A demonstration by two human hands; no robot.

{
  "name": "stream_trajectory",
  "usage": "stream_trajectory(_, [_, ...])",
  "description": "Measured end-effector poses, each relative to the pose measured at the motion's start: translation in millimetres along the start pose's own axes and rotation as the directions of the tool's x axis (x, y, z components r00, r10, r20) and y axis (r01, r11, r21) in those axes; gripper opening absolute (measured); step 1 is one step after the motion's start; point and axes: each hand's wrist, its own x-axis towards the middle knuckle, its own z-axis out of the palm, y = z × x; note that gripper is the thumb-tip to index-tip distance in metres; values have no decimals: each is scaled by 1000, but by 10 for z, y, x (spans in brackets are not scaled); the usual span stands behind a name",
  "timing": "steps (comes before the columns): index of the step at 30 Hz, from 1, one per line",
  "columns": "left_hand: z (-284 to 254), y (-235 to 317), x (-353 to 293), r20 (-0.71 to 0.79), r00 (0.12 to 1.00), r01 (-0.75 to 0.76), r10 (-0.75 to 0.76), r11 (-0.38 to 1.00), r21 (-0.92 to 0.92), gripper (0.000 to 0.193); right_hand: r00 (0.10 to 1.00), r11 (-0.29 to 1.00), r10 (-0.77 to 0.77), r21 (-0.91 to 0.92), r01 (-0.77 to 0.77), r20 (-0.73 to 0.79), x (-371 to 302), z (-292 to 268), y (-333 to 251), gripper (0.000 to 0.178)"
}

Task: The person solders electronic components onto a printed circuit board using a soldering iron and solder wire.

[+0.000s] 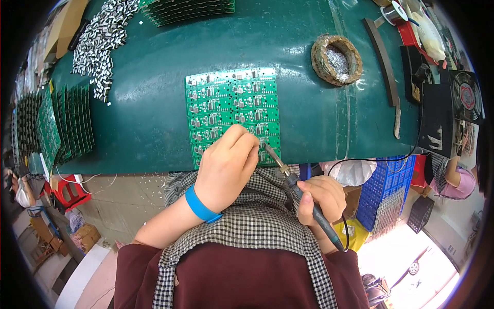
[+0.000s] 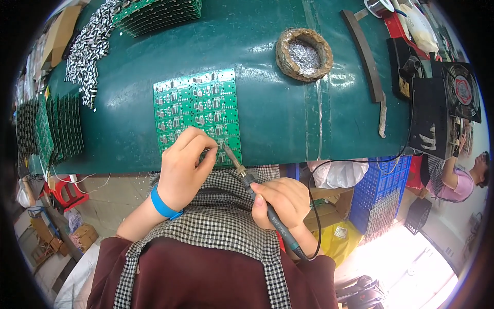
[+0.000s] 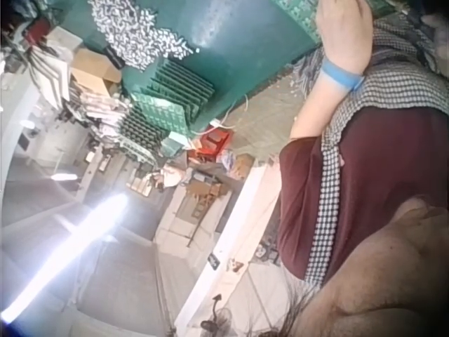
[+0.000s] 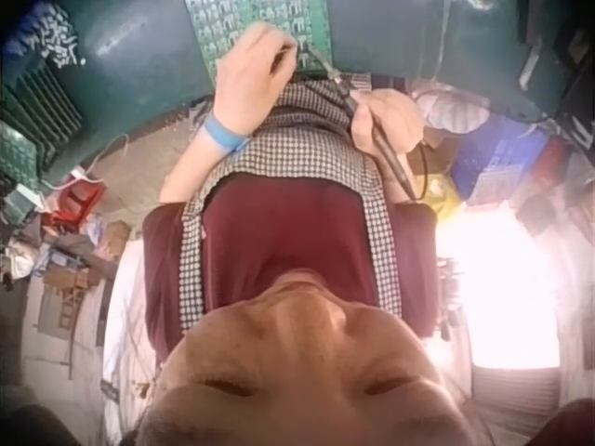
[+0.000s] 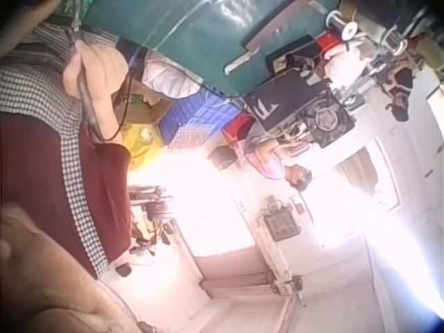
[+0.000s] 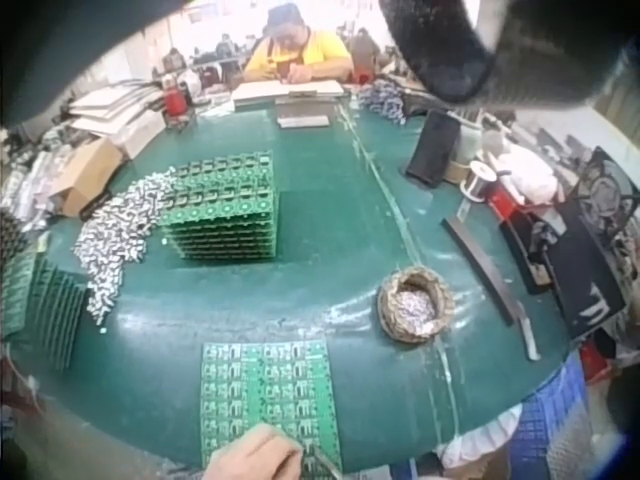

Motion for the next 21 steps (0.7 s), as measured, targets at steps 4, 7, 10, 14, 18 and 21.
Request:
stream_trajectory(4, [-8, -4, -17, -14, 999, -35, 36, 999, 31, 12, 1000, 1000, 2, 11, -2, 1, -17, -12, -32, 8])
stream_trajectory(7, [6, -10, -24, -7, 998, -67, 68, 997, 22, 12, 1000, 1000, 4, 6, -4, 4, -58, -26, -52, 9])
stream_trajectory(10, [-28, 52, -49, -16, 999, -31, 31, 1000, 3, 14, 1000, 1000, 1, -1, -1, 5, -78, -56, -70, 9])
stream_trajectory(14, [-14, 53, -127, -49, 998, -38, 36, 999, -31, 16, 998, 1000, 17, 17, -16, -55, -131, -89, -83, 10])
stream_trajectory(18, [33, 8, -181, -60, 996, -73, 72, 997, -16, 15, 999, 1000, -2, 1, 2, -32, -152, -70, -91, 10])
stream_trajectory(21, [26, 45, -183, 7, 1000, -15, 15, 1000, -3, 13, 1000, 1000, -2, 3, 2, -27, -163, -54, -92, 11])
